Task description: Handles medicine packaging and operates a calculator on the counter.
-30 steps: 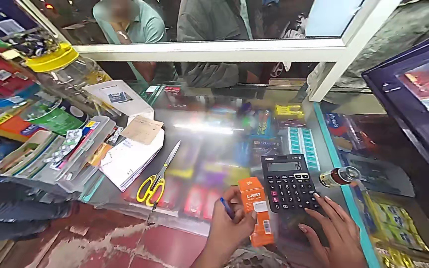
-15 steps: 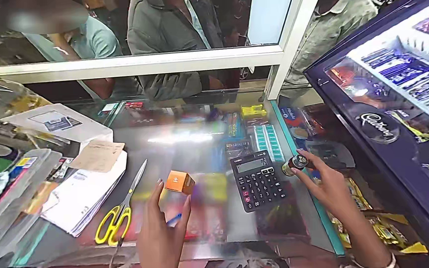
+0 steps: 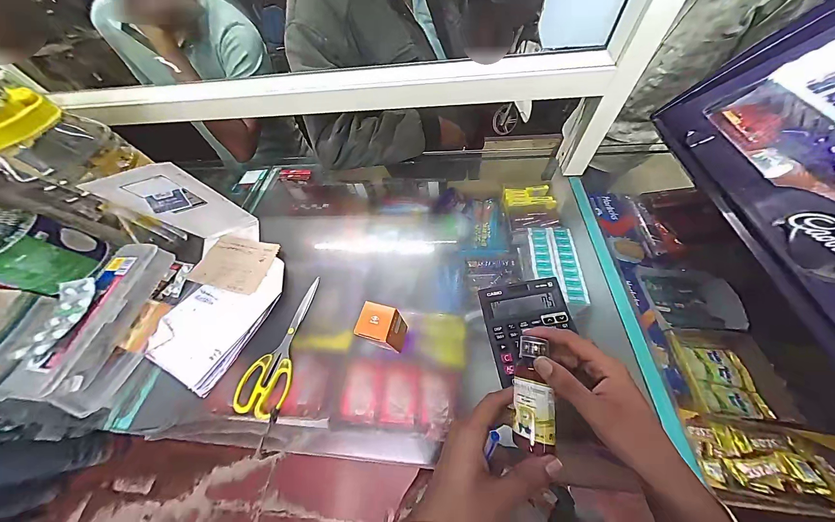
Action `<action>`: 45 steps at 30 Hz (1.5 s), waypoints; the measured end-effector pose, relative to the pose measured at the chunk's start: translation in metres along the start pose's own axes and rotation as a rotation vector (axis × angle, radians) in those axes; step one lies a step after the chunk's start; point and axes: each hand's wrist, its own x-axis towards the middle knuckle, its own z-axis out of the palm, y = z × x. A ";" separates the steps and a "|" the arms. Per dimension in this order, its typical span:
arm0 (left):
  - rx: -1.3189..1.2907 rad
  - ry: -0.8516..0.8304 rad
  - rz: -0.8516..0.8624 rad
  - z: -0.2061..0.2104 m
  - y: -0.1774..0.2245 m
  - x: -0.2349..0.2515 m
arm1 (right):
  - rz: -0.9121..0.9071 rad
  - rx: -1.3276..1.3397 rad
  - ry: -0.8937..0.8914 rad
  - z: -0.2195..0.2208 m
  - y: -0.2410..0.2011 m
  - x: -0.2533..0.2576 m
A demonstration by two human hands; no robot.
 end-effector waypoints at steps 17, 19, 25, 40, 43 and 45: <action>-0.717 -0.225 -0.029 -0.012 -0.008 -0.003 | -0.180 0.084 -0.032 -0.002 -0.014 0.009; -0.716 -0.249 -0.008 -0.010 -0.010 -0.003 | -0.203 0.098 -0.057 -0.001 -0.017 0.011; -0.777 -0.268 0.021 -0.010 -0.010 -0.003 | -0.231 0.089 -0.067 0.001 -0.022 0.013; -0.764 -0.115 0.022 -0.032 -0.013 -0.010 | -0.445 -0.798 0.341 -0.040 0.058 -0.033; -0.742 -0.070 0.003 -0.035 -0.009 -0.011 | -0.516 -0.985 0.267 -0.039 0.055 -0.031; -0.717 -0.071 0.008 -0.038 -0.010 -0.012 | -0.529 -1.048 0.249 -0.035 0.051 -0.022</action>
